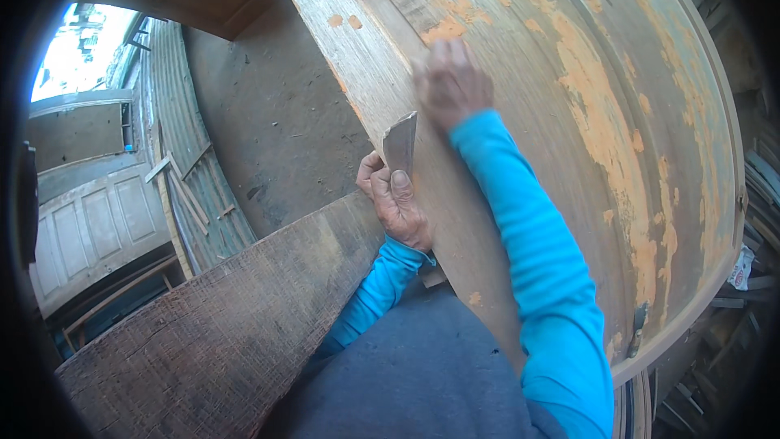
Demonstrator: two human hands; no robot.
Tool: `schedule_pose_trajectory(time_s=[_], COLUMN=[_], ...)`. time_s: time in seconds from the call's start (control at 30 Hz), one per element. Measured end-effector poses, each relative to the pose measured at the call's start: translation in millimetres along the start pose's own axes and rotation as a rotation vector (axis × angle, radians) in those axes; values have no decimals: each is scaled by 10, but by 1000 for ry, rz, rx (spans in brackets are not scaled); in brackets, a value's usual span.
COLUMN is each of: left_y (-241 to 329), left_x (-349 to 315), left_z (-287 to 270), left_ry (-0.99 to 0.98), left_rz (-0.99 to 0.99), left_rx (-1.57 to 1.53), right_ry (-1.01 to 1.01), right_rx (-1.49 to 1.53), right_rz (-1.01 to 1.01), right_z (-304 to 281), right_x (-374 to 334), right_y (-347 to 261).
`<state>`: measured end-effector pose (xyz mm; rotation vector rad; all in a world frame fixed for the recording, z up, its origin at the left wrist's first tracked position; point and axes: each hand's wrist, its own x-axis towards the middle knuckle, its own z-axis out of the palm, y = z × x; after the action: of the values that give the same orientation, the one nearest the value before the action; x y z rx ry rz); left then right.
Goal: The person sands the surface and edges of a large wooden door using a sanding block and a scraper.
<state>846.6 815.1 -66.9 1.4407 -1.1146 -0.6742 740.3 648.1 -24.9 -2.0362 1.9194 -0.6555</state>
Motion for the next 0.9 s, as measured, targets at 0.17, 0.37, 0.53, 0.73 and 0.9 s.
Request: schedule_pose_trajectory(time_s=[0.17,0.37,0.53,0.73,0.9], left_y=[29,43,-46,43,-13], left_x=[19,70,5,75,113], left_z=[-4,17,24,18,-12], left_ry=[-24,-29,-23,-89,-165], left_rz=[76,38,66,34,-3], left_rx=[21,-4,30,-10,-83], right_ry=[101,105,165,373,78], right_rx=[7,50,-14,-119,-78], right_rz=[-21,15,-7,-52,11], right_z=[-71,-271,-835,-22,-401], right_x=[-107,-559,-2119,-914,-1483], right_y=[31,118,362,264,388])
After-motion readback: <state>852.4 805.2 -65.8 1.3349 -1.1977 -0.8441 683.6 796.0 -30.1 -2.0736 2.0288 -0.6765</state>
